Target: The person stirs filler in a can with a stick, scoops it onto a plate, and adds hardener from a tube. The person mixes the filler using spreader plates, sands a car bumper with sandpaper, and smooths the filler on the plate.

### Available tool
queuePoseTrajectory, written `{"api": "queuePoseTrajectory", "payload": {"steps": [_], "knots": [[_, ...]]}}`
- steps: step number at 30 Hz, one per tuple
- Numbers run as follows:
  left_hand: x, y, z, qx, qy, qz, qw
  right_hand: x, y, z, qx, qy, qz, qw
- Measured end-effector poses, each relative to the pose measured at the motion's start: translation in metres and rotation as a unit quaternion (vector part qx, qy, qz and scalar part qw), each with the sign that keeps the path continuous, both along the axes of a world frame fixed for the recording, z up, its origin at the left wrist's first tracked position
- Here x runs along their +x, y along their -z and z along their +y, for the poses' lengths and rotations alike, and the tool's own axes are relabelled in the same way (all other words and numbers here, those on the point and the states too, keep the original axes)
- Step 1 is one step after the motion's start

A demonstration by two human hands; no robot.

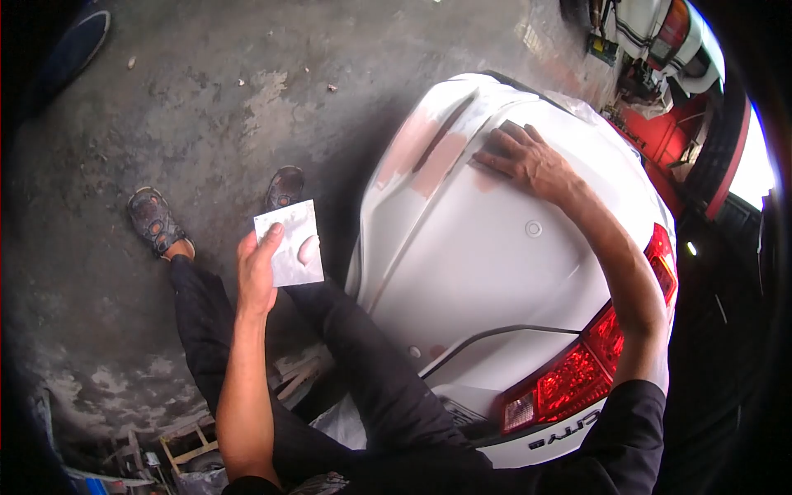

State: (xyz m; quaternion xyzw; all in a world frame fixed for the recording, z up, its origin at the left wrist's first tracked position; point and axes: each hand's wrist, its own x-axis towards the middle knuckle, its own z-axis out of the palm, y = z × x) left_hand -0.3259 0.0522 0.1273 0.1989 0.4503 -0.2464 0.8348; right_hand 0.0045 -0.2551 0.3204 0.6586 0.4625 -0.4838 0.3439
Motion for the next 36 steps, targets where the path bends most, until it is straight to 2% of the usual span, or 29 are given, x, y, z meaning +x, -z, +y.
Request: {"api": "queuePoseTrajectory", "payload": {"steps": [5, 10, 16, 29, 32, 34, 36], "knots": [[0.001, -0.001, 0.000, -0.009, 0.005, 0.000, 1.000, -0.001, 0.001, 0.005, -0.002, -0.010, 0.007, 1.000], [-0.003, 0.004, -0.001, -0.014, -0.003, 0.002, 1.000, -0.004, 0.002, 0.014, -0.067, -0.017, -0.005, 0.998], [-0.002, 0.003, 0.000, -0.014, -0.004, 0.000, 1.000, -0.005, 0.003, 0.013, -0.083, -0.027, -0.007, 0.996], [-0.006, 0.005, -0.004, 0.000, 0.009, -0.003, 1.000, -0.003, 0.002, 0.008, -0.072, -0.036, 0.008, 0.997], [-0.005, 0.003, -0.005, -0.004, 0.004, -0.003, 1.000, -0.005, 0.005, -0.003, -0.052, -0.061, 0.002, 0.997], [-0.006, 0.004, -0.006, 0.002, 0.007, 0.000, 1.000, -0.006, 0.008, -0.011, -0.062, -0.127, -0.018, 0.990], [-0.010, 0.007, -0.007, 0.005, 0.011, -0.021, 1.000, -0.005, 0.007, -0.008, -0.053, -0.124, -0.015, 0.991]]}}
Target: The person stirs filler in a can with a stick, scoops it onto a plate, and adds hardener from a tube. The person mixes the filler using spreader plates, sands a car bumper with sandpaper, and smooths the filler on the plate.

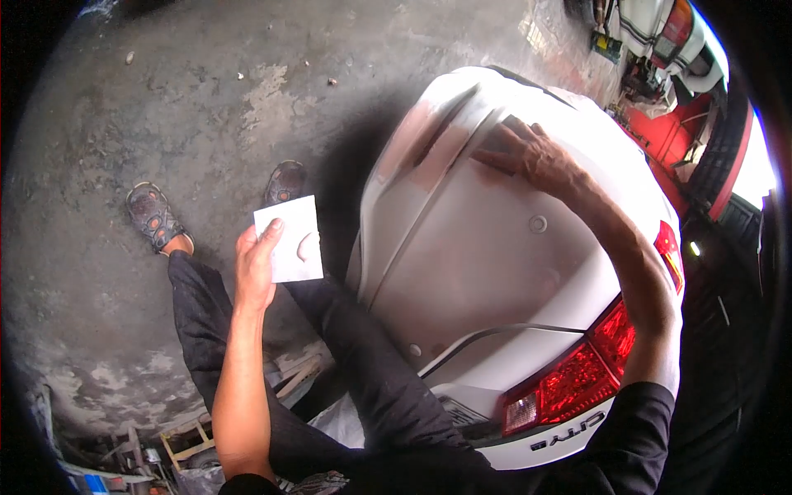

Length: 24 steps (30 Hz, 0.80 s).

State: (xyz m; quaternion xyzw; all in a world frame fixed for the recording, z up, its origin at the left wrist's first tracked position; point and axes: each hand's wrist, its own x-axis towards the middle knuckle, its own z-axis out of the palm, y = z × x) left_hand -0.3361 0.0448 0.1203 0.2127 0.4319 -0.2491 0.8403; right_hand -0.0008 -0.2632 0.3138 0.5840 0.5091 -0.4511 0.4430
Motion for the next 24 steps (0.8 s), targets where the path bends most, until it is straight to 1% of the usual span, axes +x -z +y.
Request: {"api": "queuePoseTrajectory", "payload": {"steps": [2, 5, 7, 8, 10, 12, 14, 17, 19, 24], "knots": [[0.001, 0.000, 0.000, -0.003, 0.000, 0.002, 1.000, -0.001, 0.000, -0.002, 0.008, 0.003, 0.004, 1.000], [-0.002, 0.002, -0.001, -0.001, 0.004, 0.003, 1.000, 0.000, 0.002, 0.002, -0.023, 0.022, 0.001, 0.999], [-0.001, 0.002, -0.001, 0.003, 0.006, 0.003, 1.000, 0.000, 0.000, 0.012, -0.035, 0.070, 0.007, 0.997], [0.000, 0.001, -0.001, 0.006, 0.003, 0.008, 1.000, -0.002, 0.000, 0.008, -0.035, 0.069, 0.006, 0.997], [0.000, 0.001, -0.001, 0.008, -0.001, 0.013, 1.000, -0.006, 0.000, 0.003, 0.057, 0.085, 0.007, 0.995], [-0.002, 0.003, 0.000, -0.011, -0.007, 0.017, 1.000, -0.005, -0.003, 0.009, 0.026, 0.075, 0.000, 0.997], [-0.003, 0.005, 0.001, -0.011, -0.003, 0.022, 1.000, -0.005, -0.004, 0.011, 0.024, 0.062, -0.007, 0.998], [0.000, 0.003, 0.002, -0.011, 0.004, 0.034, 0.999, -0.003, -0.003, 0.014, 0.021, 0.092, 0.005, 0.996], [0.001, 0.003, 0.002, -0.012, 0.007, 0.041, 0.999, -0.002, -0.006, 0.017, -0.006, 0.108, 0.005, 0.994], [0.001, 0.006, -0.001, -0.012, 0.004, 0.033, 0.999, 0.003, -0.018, 0.018, -0.038, 0.110, 0.005, 0.993]]}}
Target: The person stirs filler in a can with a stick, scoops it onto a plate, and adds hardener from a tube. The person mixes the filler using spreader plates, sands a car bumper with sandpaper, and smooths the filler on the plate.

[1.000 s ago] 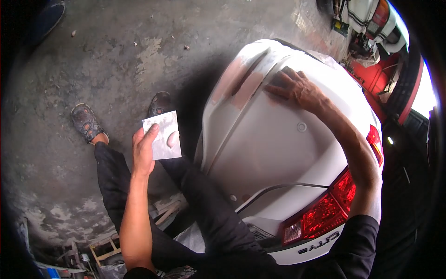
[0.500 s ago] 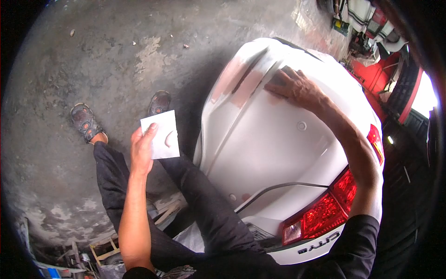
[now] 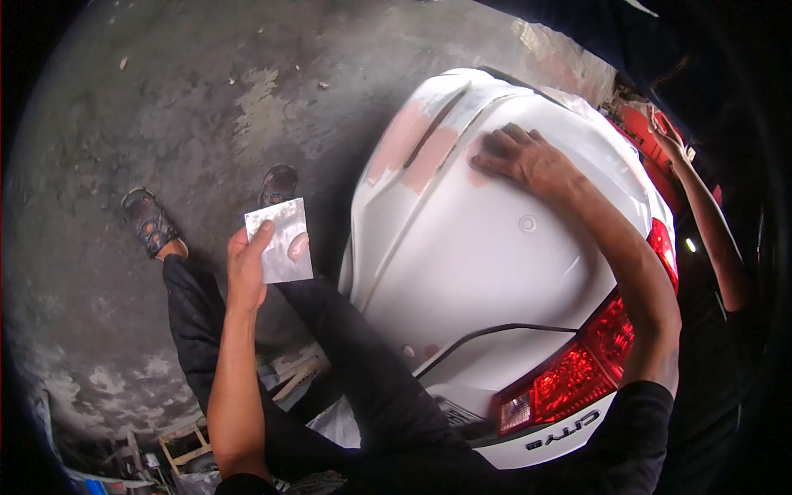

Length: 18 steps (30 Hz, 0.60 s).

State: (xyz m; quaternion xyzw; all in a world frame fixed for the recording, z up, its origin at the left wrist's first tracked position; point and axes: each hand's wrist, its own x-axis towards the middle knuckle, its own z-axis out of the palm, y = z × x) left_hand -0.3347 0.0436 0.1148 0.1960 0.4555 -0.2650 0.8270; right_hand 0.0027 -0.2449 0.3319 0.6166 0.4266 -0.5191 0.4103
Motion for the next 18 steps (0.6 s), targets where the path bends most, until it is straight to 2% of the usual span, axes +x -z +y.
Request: {"api": "queuePoseTrajectory", "payload": {"steps": [8, 10, 11, 13, 14, 16, 18], "knots": [[0.004, 0.000, 0.001, -0.009, -0.005, 0.000, 1.000, 0.014, -0.032, 0.007, -0.039, -0.003, 0.014, 0.999], [0.007, -0.001, 0.002, -0.014, -0.011, 0.000, 1.000, 0.028, -0.032, 0.005, -0.110, -0.003, 0.045, 0.993], [0.009, -0.002, 0.002, -0.014, -0.008, 0.005, 1.000, 0.034, -0.031, 0.011, -0.108, -0.005, 0.044, 0.993], [0.010, -0.005, 0.002, -0.016, -0.006, 0.013, 1.000, 0.046, -0.034, 0.024, -0.108, 0.076, 0.038, 0.991], [0.010, -0.005, 0.003, -0.018, -0.007, 0.005, 1.000, 0.042, -0.031, 0.018, -0.109, 0.075, 0.040, 0.990], [0.014, -0.005, 0.004, -0.018, -0.011, -0.005, 1.000, 0.032, -0.017, -0.002, 0.030, -0.013, -0.014, 0.999], [0.015, -0.007, 0.004, -0.016, -0.018, -0.003, 1.000, 0.027, -0.005, -0.011, 0.043, 0.007, -0.008, 0.999]]}}
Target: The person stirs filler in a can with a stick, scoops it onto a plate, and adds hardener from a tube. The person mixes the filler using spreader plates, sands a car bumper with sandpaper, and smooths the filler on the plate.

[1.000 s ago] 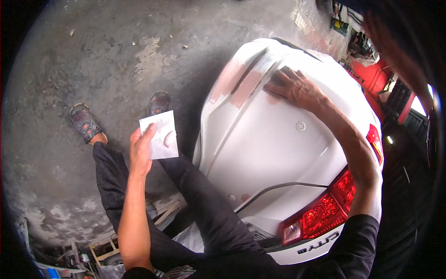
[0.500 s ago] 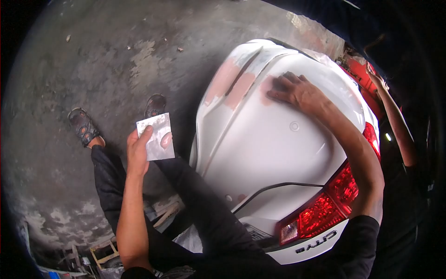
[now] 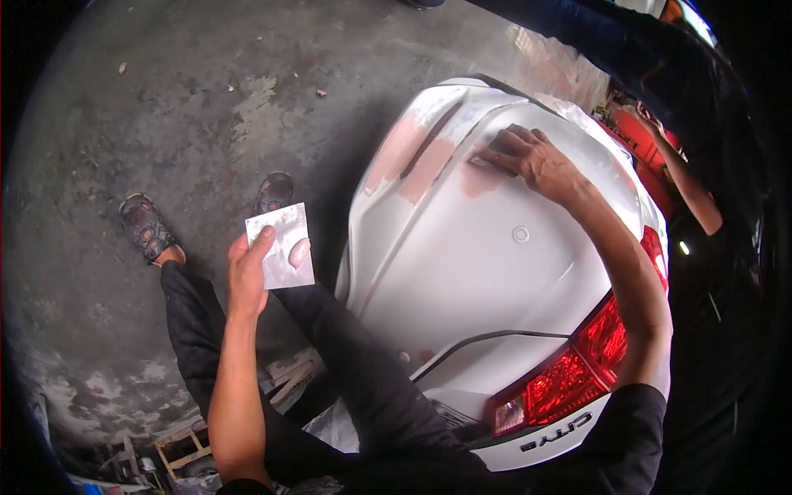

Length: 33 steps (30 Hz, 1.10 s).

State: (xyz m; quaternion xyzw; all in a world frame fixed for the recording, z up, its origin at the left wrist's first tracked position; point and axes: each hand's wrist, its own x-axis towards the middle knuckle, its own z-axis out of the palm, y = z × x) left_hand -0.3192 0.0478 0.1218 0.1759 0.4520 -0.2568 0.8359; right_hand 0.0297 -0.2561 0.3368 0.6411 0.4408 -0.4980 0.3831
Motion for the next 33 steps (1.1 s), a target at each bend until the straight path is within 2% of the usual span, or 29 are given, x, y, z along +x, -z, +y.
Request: {"api": "queuePoseTrajectory", "payload": {"steps": [10, 16, 20, 29, 31, 32, 33], "knots": [[0.002, -0.001, 0.003, 0.008, 0.015, -0.005, 1.000, -0.005, 0.020, -0.002, 0.024, 0.034, -0.011, 0.999], [-0.002, 0.002, 0.001, 0.011, 0.018, -0.003, 1.000, -0.002, 0.019, -0.011, 0.030, -0.012, -0.003, 0.999], [-0.004, 0.005, -0.002, 0.010, 0.023, -0.006, 1.000, 0.004, 0.004, -0.009, 0.011, 0.005, 0.000, 1.000], [-0.005, 0.004, -0.006, 0.005, 0.019, -0.005, 1.000, 0.024, -0.042, 0.015, 0.017, 0.143, 0.017, 0.989], [-0.002, 0.003, -0.005, 0.000, 0.014, -0.004, 1.000, 0.037, -0.039, 0.017, -0.038, 0.208, 0.039, 0.977], [-0.001, 0.002, -0.005, -0.002, 0.011, -0.004, 1.000, 0.041, -0.036, 0.009, -0.039, 0.206, 0.039, 0.977], [0.000, 0.002, -0.005, -0.004, 0.009, -0.005, 1.000, 0.041, -0.029, -0.005, 0.021, 0.195, 0.047, 0.979]]}}
